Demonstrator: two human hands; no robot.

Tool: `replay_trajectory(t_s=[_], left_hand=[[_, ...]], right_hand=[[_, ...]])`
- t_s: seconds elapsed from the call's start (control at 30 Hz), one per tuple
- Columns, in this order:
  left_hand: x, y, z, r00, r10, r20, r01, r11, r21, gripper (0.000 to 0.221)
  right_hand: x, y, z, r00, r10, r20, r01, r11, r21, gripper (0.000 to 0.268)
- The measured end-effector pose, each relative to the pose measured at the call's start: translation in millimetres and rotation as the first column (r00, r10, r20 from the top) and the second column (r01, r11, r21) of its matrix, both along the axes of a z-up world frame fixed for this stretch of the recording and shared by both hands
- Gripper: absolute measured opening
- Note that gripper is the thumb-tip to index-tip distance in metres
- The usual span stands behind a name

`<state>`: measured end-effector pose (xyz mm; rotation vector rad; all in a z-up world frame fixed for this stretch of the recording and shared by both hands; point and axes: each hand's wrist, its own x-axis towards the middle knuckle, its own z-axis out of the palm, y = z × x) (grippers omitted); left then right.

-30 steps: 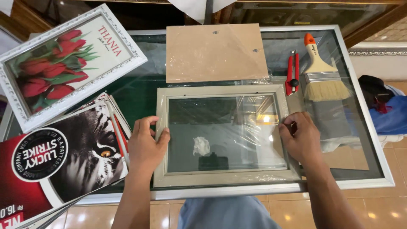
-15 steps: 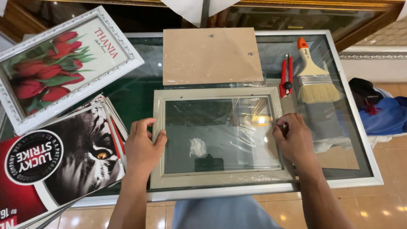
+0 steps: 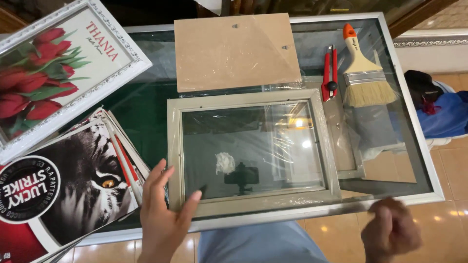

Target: Cleaning the glass of a picture frame using a brush and a cloth.

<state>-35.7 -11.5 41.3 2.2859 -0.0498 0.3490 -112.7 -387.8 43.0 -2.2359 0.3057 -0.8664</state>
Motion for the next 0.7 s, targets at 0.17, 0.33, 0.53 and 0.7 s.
replay_trajectory(t_s=[0.17,0.33,0.53,0.7], left_hand=[[-17,-7,-37,0.994,-0.072,0.078,0.047,0.956,0.290,0.081],[-16,-4,-36,0.988,-0.153,0.011,0.141,0.933,0.333,0.086],[-17,-7,-35,0.990,-0.138,0.039,0.113,0.919,0.378,0.092],[-15,-3,-39,0.986,-0.165,0.034,0.142,0.921,0.364,0.096]], right_hand=[[-60,2,-85,0.939,0.027,-0.343,0.032,0.986,0.164,0.040],[-43,5,-198,0.406,0.419,-0.812,-0.063,0.899,0.433,0.029],[-1,-8,-72,-0.269,0.525,-0.807,-0.467,0.662,0.587,0.034],[95,-53,131,0.356,0.840,-0.409,-0.733,0.523,0.434,0.037]])
